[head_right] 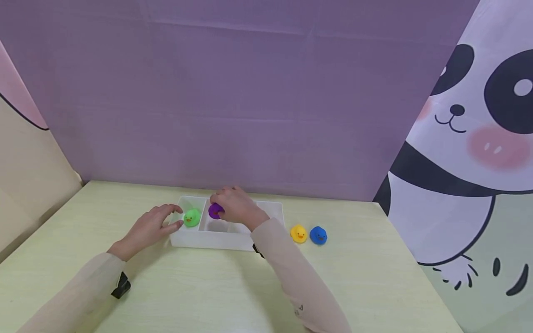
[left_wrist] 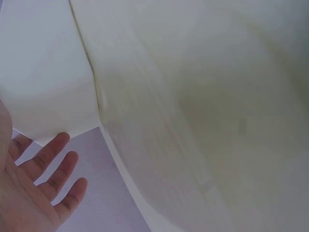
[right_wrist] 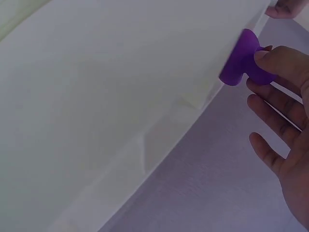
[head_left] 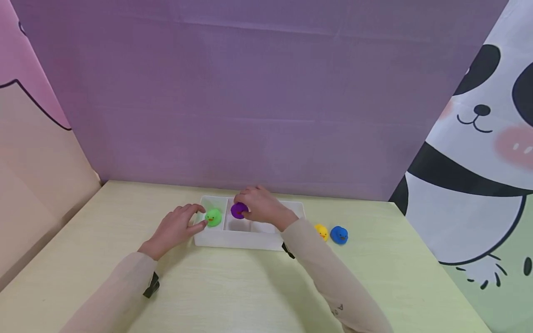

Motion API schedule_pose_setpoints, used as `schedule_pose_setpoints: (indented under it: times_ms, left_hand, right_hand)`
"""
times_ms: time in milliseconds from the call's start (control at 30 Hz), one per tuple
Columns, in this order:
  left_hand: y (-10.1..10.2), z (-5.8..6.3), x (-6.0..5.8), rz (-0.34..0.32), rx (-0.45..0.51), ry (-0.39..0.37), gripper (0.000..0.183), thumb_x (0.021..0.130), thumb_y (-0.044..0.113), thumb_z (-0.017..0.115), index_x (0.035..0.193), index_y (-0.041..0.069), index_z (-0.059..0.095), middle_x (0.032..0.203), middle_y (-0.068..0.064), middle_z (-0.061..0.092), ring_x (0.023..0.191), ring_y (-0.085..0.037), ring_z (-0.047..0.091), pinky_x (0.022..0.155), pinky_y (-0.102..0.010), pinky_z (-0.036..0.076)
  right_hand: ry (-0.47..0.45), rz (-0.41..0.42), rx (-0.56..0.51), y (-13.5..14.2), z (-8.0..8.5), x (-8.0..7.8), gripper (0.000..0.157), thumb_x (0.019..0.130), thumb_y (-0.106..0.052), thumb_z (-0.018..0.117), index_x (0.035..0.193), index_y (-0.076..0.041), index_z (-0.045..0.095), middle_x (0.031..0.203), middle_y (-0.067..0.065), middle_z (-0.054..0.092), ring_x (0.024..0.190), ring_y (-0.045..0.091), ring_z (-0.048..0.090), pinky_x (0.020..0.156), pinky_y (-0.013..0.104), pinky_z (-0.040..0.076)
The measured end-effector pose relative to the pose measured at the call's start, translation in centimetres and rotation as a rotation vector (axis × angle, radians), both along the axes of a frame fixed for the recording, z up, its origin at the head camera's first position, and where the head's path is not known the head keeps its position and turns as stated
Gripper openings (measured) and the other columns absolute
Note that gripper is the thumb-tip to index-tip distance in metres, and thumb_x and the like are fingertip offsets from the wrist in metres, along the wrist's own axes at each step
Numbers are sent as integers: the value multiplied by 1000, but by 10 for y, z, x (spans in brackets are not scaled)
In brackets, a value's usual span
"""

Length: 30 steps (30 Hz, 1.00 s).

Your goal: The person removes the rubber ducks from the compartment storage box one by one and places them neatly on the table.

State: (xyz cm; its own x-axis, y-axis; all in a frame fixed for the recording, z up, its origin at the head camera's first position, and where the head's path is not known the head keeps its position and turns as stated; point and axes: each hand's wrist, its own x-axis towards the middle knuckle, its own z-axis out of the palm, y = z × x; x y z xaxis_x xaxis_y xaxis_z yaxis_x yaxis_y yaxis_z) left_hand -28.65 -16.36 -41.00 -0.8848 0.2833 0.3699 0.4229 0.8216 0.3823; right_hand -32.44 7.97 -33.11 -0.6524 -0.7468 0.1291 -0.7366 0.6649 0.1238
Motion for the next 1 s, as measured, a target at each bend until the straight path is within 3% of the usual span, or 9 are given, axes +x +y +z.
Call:
schedule_pose_setpoints:
  times_ms: [367,1000]
  left_hand:
    - [-1,-1,1,-3,3,-12,34,86,38,55,113,17,56,114,-2,61,94,-24,55,78,-42,43]
    - [-1,3,4,2,8,-34,35,87,38,55,114,16,56,115,-3,61,95,-25,54,80,-44,42]
  right_hand:
    - [37,32,-43,16,15,5,20,80,-17,68,99,-18,63,99,-6,63,95,13,51,89,40,40]
    - [41,7,-124,72,12,18,23,76,-10,70,97,-13,65,96,-2,64,93,17,53,85,42,42]
